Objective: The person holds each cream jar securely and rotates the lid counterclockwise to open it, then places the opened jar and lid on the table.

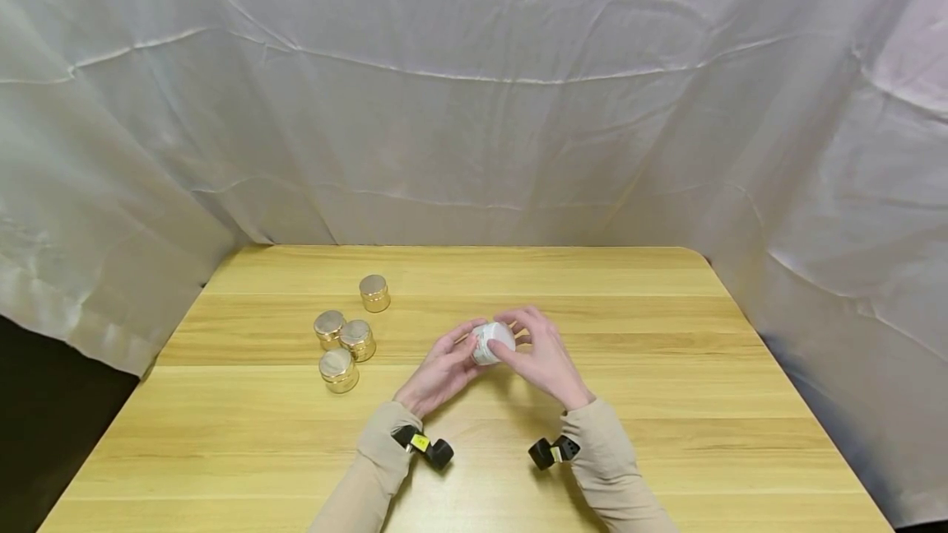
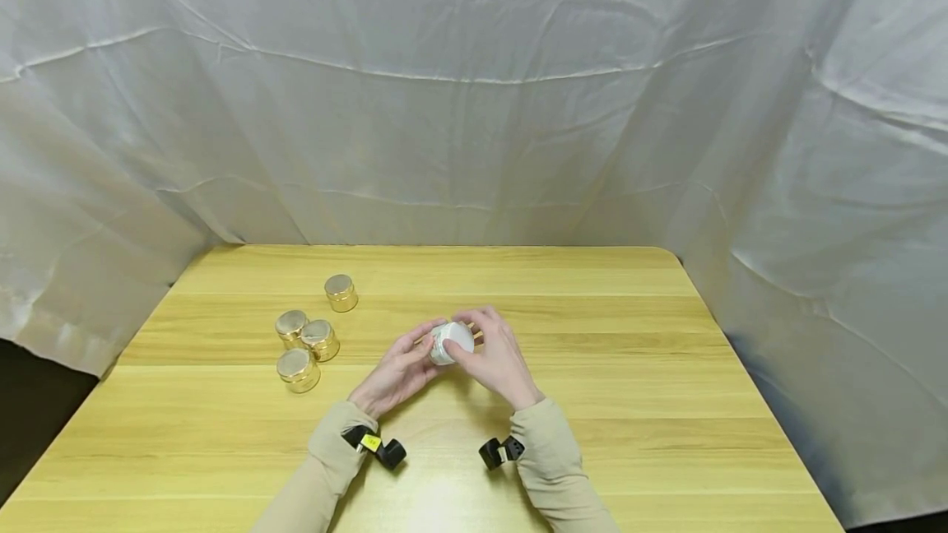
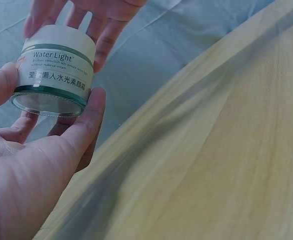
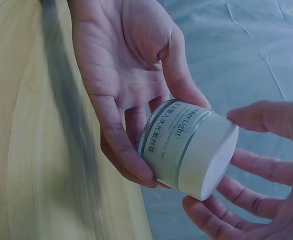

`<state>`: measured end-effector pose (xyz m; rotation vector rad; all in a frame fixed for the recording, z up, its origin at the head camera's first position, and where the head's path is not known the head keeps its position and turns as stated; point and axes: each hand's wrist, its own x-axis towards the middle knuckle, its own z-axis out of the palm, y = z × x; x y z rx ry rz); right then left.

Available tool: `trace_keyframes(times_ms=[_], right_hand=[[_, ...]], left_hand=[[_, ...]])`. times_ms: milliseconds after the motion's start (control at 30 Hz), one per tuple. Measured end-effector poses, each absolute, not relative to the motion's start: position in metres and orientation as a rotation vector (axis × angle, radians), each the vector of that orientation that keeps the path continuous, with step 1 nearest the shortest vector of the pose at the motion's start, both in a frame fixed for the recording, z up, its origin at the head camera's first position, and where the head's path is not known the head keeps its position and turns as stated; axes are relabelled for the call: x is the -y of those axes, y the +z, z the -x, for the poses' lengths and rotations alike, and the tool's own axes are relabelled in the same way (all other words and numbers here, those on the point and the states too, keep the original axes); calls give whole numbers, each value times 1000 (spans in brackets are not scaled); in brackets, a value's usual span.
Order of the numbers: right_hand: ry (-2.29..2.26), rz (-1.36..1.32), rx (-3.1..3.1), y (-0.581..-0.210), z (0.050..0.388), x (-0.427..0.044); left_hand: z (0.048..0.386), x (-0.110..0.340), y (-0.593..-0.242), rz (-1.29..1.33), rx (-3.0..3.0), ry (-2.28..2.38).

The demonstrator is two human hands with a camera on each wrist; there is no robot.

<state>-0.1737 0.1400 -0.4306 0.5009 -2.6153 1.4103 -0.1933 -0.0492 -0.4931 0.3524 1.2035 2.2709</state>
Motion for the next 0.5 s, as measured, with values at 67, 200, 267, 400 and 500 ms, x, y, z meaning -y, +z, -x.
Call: trace_keyframes(times_ms=[67,200,267,400,500], right_hand=[[1427,-518,2614,-431,174,-140],[1424,-475,2635,-432,174,-140],[1394,-432,2656,-431,174,-140],[1340,-360,2690,-431,174,-139],[1340,-351,2688,-431,174,-139]], left_hand=[[193,49,-493,-348,-1202,2272],[193,49,-494,-345,-1204,2274],[193,49,-494,-346,-1208,2272],[194,49,-494,-349,-1209,2272],[194,49,-494,-353,-1202,2273]])
